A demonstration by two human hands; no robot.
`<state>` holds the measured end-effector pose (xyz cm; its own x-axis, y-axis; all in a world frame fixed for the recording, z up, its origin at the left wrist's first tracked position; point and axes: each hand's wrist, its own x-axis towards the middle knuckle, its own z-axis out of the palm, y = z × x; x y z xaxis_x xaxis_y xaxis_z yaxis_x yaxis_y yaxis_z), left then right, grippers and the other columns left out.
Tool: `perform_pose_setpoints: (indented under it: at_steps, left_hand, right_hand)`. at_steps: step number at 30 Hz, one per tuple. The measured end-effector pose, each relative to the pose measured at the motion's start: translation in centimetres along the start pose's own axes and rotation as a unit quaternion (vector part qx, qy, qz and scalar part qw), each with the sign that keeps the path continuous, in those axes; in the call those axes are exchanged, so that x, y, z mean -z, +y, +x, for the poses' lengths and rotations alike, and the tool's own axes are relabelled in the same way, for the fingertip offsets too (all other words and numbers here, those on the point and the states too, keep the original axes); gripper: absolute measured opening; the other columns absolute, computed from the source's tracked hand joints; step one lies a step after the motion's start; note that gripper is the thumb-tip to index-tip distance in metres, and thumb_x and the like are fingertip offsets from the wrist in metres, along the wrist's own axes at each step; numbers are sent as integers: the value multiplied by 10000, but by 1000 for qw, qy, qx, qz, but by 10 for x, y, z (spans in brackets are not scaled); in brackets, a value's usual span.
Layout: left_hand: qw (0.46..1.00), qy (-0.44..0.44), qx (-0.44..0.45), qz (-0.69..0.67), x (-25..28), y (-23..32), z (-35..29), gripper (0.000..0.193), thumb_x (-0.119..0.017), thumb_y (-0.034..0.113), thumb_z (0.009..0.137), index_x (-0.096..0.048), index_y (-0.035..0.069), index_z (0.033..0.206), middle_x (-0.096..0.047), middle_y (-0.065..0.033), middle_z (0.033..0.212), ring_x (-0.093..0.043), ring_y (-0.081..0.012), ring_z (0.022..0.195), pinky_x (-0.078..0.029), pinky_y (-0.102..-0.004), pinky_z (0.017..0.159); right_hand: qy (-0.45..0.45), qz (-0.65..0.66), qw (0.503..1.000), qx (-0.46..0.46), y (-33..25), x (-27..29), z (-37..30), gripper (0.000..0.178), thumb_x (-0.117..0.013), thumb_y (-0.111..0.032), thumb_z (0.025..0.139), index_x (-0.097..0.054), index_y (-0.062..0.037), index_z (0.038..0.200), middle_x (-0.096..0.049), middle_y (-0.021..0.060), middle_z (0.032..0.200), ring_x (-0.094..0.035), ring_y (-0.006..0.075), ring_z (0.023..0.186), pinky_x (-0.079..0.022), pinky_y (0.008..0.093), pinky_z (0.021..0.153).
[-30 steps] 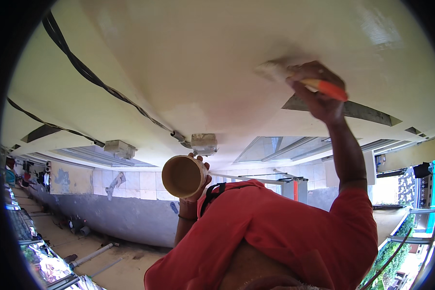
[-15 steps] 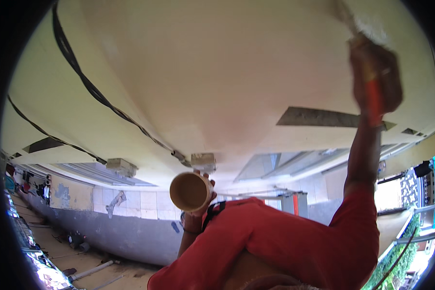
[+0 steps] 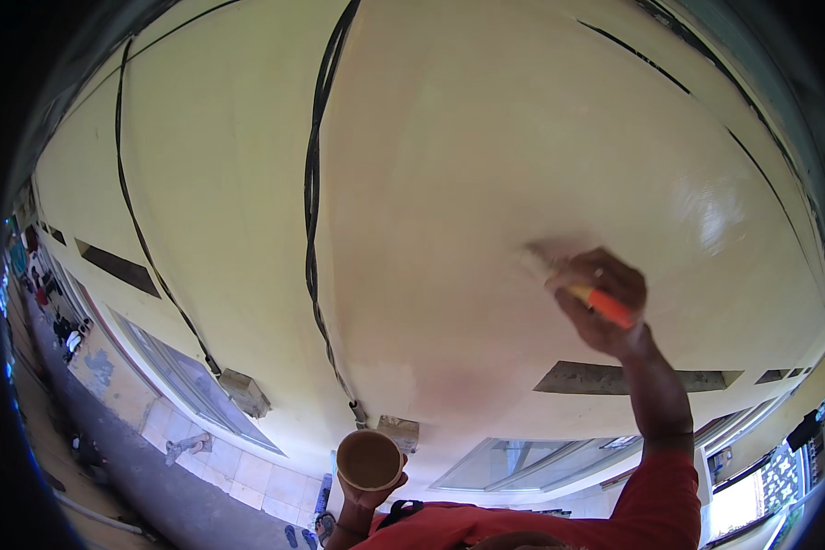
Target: The person paints a ceiling using a paintbrush and a small container of paint. They repeatedly dip the brush into the container and apply paint to the ceiling surface in a methodical manner.
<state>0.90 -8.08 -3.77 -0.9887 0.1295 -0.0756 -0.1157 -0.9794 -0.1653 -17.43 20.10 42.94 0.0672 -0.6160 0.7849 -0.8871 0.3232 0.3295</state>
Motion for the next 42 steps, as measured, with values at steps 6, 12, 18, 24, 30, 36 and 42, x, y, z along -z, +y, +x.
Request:
perform_pose_setpoints:
  at_steps: [6, 12, 18, 24, 30, 36, 42]
  left_hand:
    - [998, -51, 18, 15, 0, -8, 10, 622, -646, 660, 957, -675, 238, 1412, -652, -167, 1443, -538, -466, 1335, -454, -587, 921]
    - [996, -82, 6, 16, 2, -9, 7, 647, -645, 668, 962, -662, 233, 1441, -629, -168, 1486, -525, -473, 1359, -455, -591, 923]
    - [993, -121, -5, 11, 19, 2, 4, 671, -658, 671, 959, -657, 216, 1452, -612, -178, 1512, -521, -460, 1364, -470, -582, 922]
    - [994, -104, -19, 17, 9, 5, 4, 695, -679, 661, 957, -643, 198, 1474, -578, -189, 1546, -525, -460, 1371, -487, -574, 917]
    - [992, -126, -15, -6, 8, 3, 2, 724, -654, 655, 979, -605, 180, 1524, -589, -194, 1538, -541, -484, 1395, -493, -594, 952]
    - [995, -84, -55, -21, 14, 1, -9, 744, -603, 641, 1015, -571, 117, 1542, -605, -210, 1509, -556, -460, 1356, -516, -574, 896]
    - [990, -109, -87, -30, 28, 9, -31, 786, -576, 644, 1031, -503, 95, 1588, -577, -235, 1530, -517, -455, 1391, -514, -620, 926]
  right_hand:
    - [239, -274, 897, 250, 27, 35, 143, 262, -841, -60, 722, -788, -108, 974, -740, 87, 1021, -729, 222, 808, -593, 312, 617]
    - [237, -355, 855, 294, 26, -7, 182, 222, -810, -100, 731, -702, -203, 896, -712, -2, 979, -703, 163, 840, -546, 282, 640]
    - [248, -383, 829, 322, 32, -20, 205, 244, -815, -99, 747, -724, -203, 949, -724, -8, 1015, -705, 164, 863, -566, 284, 688]
    - [168, -337, 898, 226, 38, -43, 195, 262, -801, -76, 760, -779, -199, 990, -751, -11, 1064, -712, 182, 878, -594, 307, 715]
    - [-13, -225, 911, 346, -41, -145, 61, 137, -719, -192, 880, -659, -71, 860, -736, 142, 1039, -707, 264, 957, -638, 390, 823]
    - [-199, 19, 944, 262, -95, -187, -58, 167, -779, -197, 841, -711, -96, 955, -737, 123, 1082, -712, 268, 947, -636, 400, 820]
    - [-163, 104, 977, 92, -73, -204, -21, 337, -820, -116, 772, -716, -154, 1090, -728, -3, 1090, -733, 196, 962, -629, 354, 792]
